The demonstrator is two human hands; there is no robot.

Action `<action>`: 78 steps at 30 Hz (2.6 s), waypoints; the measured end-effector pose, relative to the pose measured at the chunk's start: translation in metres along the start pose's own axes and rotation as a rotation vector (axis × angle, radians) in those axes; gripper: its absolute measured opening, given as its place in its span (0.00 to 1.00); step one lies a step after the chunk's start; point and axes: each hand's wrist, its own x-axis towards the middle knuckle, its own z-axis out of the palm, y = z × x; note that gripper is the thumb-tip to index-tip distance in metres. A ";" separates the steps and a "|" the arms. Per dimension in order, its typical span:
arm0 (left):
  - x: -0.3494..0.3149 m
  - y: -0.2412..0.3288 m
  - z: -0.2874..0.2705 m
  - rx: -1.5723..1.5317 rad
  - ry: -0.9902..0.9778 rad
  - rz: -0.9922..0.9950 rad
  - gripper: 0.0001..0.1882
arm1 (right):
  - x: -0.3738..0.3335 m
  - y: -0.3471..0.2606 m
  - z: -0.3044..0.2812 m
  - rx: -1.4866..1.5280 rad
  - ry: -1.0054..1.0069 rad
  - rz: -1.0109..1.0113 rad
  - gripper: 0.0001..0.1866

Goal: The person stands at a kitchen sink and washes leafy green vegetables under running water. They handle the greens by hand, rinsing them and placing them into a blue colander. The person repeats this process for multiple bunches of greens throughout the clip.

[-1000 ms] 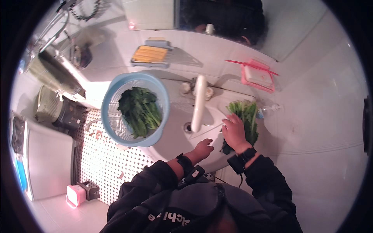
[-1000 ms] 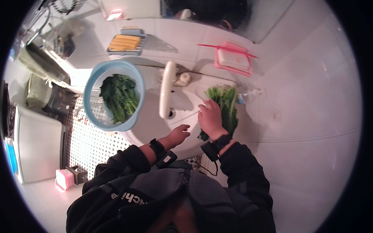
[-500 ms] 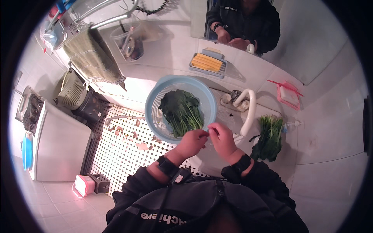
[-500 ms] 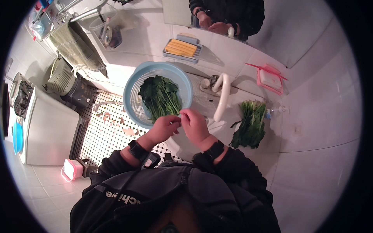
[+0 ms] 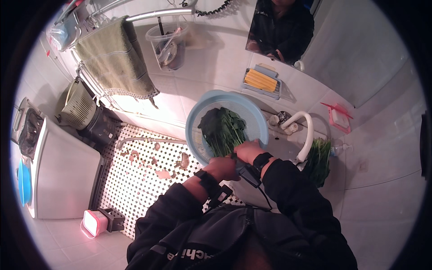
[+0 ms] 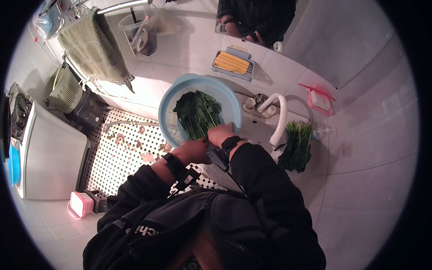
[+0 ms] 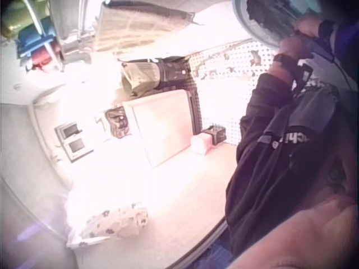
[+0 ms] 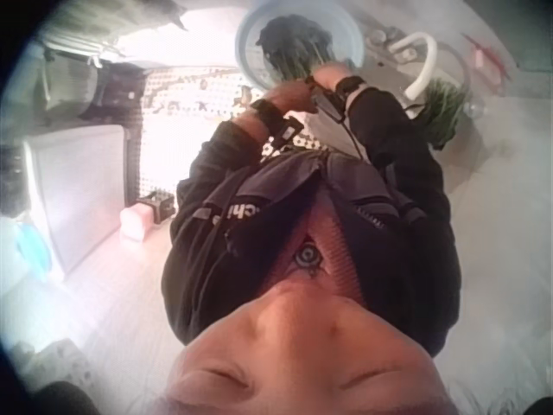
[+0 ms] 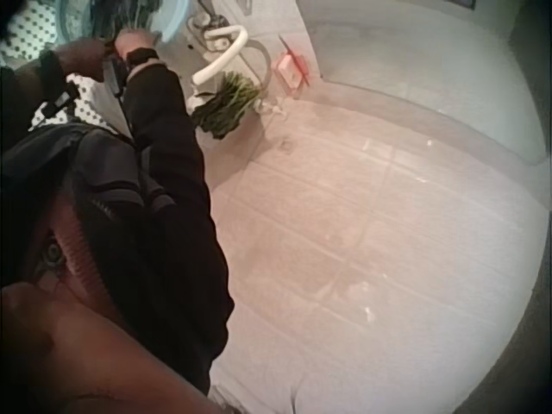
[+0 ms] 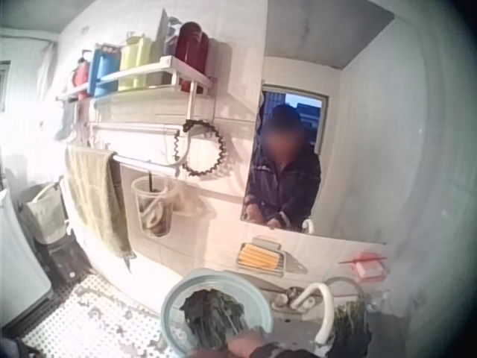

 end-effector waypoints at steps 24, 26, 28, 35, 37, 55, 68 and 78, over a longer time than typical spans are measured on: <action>-0.003 0.002 -0.010 0.055 -0.060 0.065 0.28 | -0.157 0.047 -0.077 1.233 0.723 -0.004 0.07; -0.006 0.003 -0.012 0.047 0.017 0.132 0.31 | -0.173 0.056 -0.077 1.284 0.759 -0.047 0.07; -0.009 0.008 -0.015 -0.001 0.165 0.207 0.35 | -0.181 0.061 -0.076 1.407 0.753 -0.100 0.08; 0.034 0.061 -0.034 -0.496 0.529 -0.007 0.31 | -0.194 0.059 -0.074 1.512 0.706 -0.316 0.08; 0.043 0.058 -0.028 -0.421 0.538 0.000 0.25 | -0.203 0.060 -0.075 1.523 0.732 -0.356 0.09; 0.018 0.135 0.007 -0.904 0.329 0.460 0.13 | -0.213 0.128 0.036 1.350 0.222 0.035 0.13; 0.084 0.133 0.058 -1.069 -0.028 0.278 0.11 | -0.139 0.125 0.094 1.675 0.627 -0.081 0.11; 0.081 0.133 0.063 -1.018 -0.003 0.307 0.10 | -0.128 0.133 0.097 1.572 0.689 -0.056 0.16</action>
